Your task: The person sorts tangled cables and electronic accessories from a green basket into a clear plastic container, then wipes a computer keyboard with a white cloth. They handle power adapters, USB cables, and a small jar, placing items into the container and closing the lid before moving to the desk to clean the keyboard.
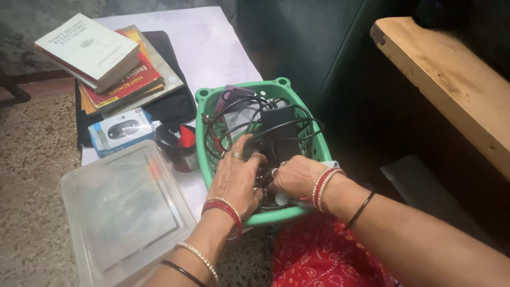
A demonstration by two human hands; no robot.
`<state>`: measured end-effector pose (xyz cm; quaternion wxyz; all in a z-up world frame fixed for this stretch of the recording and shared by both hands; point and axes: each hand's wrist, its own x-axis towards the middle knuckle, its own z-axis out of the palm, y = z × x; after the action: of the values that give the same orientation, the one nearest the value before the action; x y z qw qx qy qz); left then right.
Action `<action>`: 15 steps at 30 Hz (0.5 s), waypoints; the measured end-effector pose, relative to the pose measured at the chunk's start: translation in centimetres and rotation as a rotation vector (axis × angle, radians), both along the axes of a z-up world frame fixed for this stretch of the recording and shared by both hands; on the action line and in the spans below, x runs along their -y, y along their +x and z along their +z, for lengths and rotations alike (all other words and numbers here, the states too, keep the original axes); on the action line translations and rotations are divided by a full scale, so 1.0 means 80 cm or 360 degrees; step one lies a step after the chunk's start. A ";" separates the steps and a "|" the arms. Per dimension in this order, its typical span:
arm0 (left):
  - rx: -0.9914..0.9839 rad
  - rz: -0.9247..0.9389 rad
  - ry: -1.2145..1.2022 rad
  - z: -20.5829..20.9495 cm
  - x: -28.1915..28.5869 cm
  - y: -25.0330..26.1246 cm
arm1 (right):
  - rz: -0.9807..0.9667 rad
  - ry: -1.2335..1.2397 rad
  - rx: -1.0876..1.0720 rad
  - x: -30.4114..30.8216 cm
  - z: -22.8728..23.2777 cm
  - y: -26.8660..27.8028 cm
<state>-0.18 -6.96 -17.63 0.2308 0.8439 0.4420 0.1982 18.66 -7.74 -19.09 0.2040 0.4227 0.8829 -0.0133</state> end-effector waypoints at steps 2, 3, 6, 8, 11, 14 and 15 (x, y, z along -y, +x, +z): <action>-0.0013 0.0031 -0.0030 0.000 -0.001 0.001 | 0.0064 -0.0009 -0.0069 -0.002 0.001 -0.001; -0.0043 0.0050 -0.0060 -0.001 -0.001 0.002 | 0.0130 0.0032 -0.0026 -0.002 0.000 -0.001; -0.0013 0.0071 0.0025 -0.005 -0.003 0.003 | 0.0279 0.0170 0.0037 -0.002 -0.003 0.001; -0.0006 0.0095 0.0042 -0.008 -0.005 0.003 | 0.0328 0.0290 -0.0017 0.001 -0.002 0.005; -0.0042 0.0154 -0.0047 -0.012 -0.005 -0.001 | 0.0291 0.0385 -0.0100 0.007 0.005 0.005; 0.0129 0.0207 0.0145 -0.014 -0.004 -0.004 | -0.0018 0.0422 -0.0311 0.016 0.027 0.005; 0.0278 0.0226 0.0348 -0.014 -0.001 -0.006 | -0.0124 0.0433 -0.0392 0.021 0.039 0.005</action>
<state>-0.67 -6.89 -18.78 0.1607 0.8101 0.4545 0.3336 19.02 -9.41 -16.01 0.0348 0.4754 0.8779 0.0467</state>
